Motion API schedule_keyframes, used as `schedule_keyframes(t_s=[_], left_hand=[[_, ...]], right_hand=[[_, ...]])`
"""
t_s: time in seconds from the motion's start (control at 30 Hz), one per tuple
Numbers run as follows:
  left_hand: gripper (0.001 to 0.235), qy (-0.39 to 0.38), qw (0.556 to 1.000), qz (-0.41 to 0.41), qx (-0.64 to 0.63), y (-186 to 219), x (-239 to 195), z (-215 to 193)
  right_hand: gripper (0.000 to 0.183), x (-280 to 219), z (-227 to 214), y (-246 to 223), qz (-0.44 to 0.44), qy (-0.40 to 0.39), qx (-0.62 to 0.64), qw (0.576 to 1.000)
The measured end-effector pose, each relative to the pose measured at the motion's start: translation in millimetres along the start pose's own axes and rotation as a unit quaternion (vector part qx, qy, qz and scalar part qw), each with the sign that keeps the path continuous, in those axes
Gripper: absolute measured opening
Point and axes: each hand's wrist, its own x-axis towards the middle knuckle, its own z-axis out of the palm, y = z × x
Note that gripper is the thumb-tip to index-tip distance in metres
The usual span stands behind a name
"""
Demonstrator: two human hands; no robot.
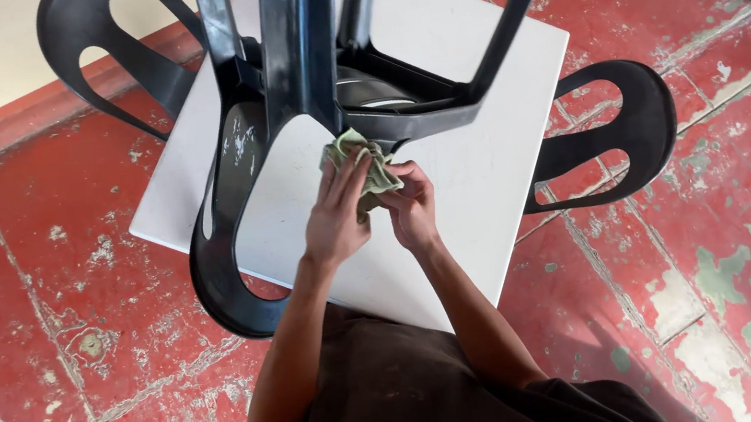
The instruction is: Wringing a cloth in a bucket and using it to wipe down a plastic chair placed on a table.
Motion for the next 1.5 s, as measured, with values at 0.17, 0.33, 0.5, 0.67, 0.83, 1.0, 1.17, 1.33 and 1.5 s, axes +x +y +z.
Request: schedule_keyframes(t_s=[0.17, 0.33, 0.5, 0.67, 0.83, 1.0, 1.17, 1.33, 1.5], left_hand=[[0.092, -0.031, 0.997, -0.04, -0.058, 25, 23, -87], [0.078, 0.023, 0.987, -0.096, 0.123, 56, 31, -117], [0.064, 0.042, 0.995, -0.069, 0.064, 40, 45, -151], [0.065, -0.073, 0.984, -0.155, 0.04, 15, 66, -170], [0.069, -0.099, 0.984, -0.15, -0.01, 1, 63, -177], [0.099, -0.093, 0.98, 0.054, -0.17, -9, 66, -171], [0.065, -0.063, 0.995, -0.025, -0.074, 30, 79, -109], [0.055, 0.044, 0.998, 0.011, -0.052, 81, 86, -58], [0.029, 0.074, 0.995, 0.061, -0.036, 74, 87, -36]], right_hand=[[0.027, -8, 69, -10, -0.018, 0.008, -0.008, 1.0], [0.025, -21, 129, -23, -0.024, 0.02, 0.023, 0.999], [0.032, -18, 150, -25, -0.023, 0.007, -0.031, 0.999], [0.041, 9, 152, 0, -0.052, -0.013, -0.105, 0.993], [0.045, 8, 167, -20, -0.063, 0.011, -0.252, 0.966], [0.043, 4, 165, -63, -0.118, 0.044, -0.524, 0.842], [0.041, -17, 157, -108, -0.269, 0.1, -0.667, 0.688], [0.043, -45, 121, -138, -0.29, 0.183, -0.752, 0.563], [0.061, -50, 93, -134, -0.325, 0.195, -0.745, 0.549]])
